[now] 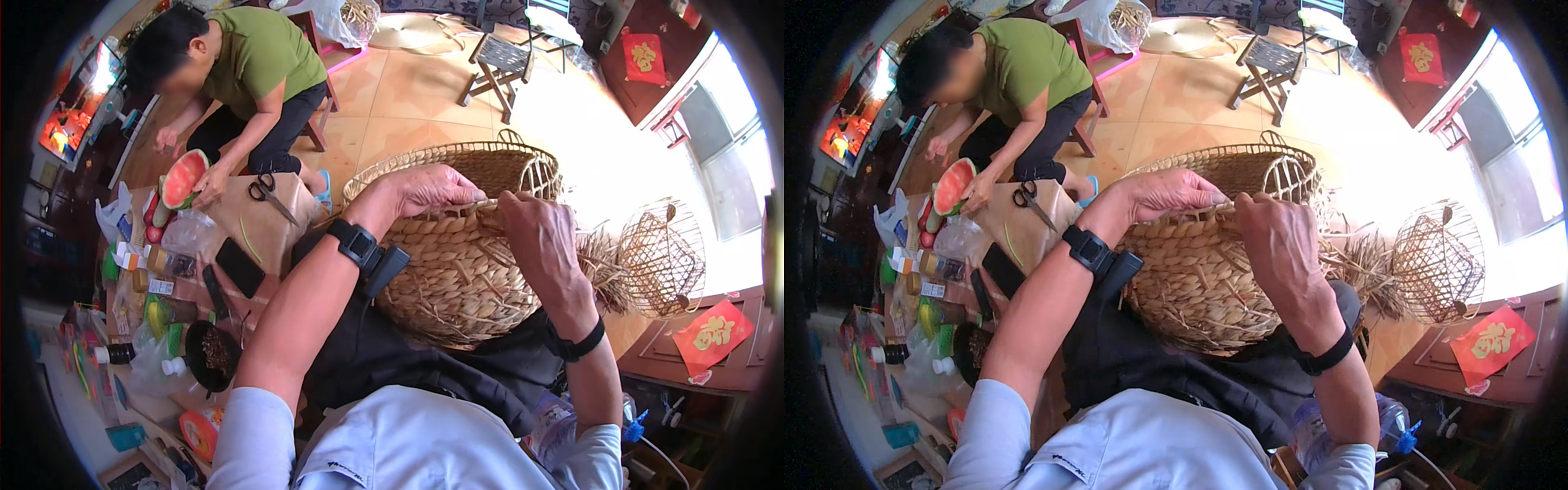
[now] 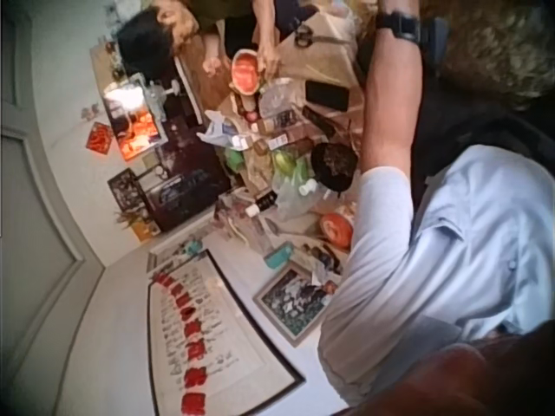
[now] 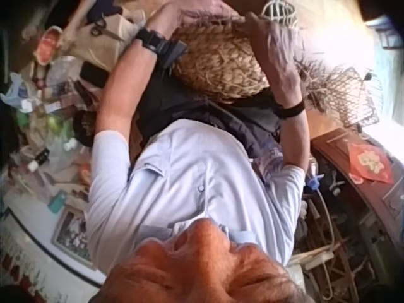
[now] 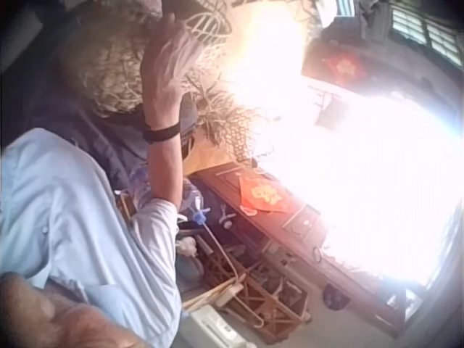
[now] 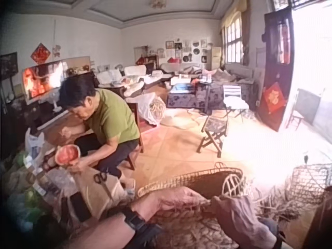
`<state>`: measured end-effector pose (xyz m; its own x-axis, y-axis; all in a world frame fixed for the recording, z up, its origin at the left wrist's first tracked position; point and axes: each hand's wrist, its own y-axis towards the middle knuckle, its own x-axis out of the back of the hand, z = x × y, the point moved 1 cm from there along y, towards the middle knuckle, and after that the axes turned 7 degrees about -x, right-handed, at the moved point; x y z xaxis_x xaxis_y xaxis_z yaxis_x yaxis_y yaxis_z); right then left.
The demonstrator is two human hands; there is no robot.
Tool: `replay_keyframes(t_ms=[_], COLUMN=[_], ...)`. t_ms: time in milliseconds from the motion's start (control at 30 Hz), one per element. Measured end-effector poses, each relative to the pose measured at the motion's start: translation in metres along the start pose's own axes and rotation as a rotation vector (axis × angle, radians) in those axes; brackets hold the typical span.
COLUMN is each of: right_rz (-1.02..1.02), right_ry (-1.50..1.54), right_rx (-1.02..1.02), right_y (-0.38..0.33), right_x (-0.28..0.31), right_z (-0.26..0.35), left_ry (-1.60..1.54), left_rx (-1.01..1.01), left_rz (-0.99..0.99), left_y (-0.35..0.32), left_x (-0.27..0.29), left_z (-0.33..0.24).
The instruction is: The recorder is weaving a large bamboo or straw basket using multiple strips.
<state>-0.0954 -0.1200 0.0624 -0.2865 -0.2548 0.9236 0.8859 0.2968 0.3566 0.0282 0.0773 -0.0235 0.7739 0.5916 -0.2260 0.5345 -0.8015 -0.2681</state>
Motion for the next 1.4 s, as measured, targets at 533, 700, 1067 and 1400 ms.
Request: replay_keyframes(t_ms=[533,700,1067,1400], right_rz=[0.042,0.122,0.303,0.253], right_ry=[0.071,0.113,0.319,0.154], right_rx=[0.009,-0.118,-0.23,0.031], right_y=[0.003,0.0,0.002,0.072], right_x=[-0.006,0.008,0.041,-0.011], right_z=[0.008,0.006,0.008,-0.017], left_ry=[0.001,-0.104,-0.048,0.121], left_rx=[-0.049,-0.019,-0.117,-0.435], left_rz=[0.031,0.046,-0.001,-0.538], left_y=[0.003,0.002,-0.005,-0.018], left_x=[0.004,-0.001,-0.004,-0.019], left_z=[0.006,-0.003,-0.003,0.0])
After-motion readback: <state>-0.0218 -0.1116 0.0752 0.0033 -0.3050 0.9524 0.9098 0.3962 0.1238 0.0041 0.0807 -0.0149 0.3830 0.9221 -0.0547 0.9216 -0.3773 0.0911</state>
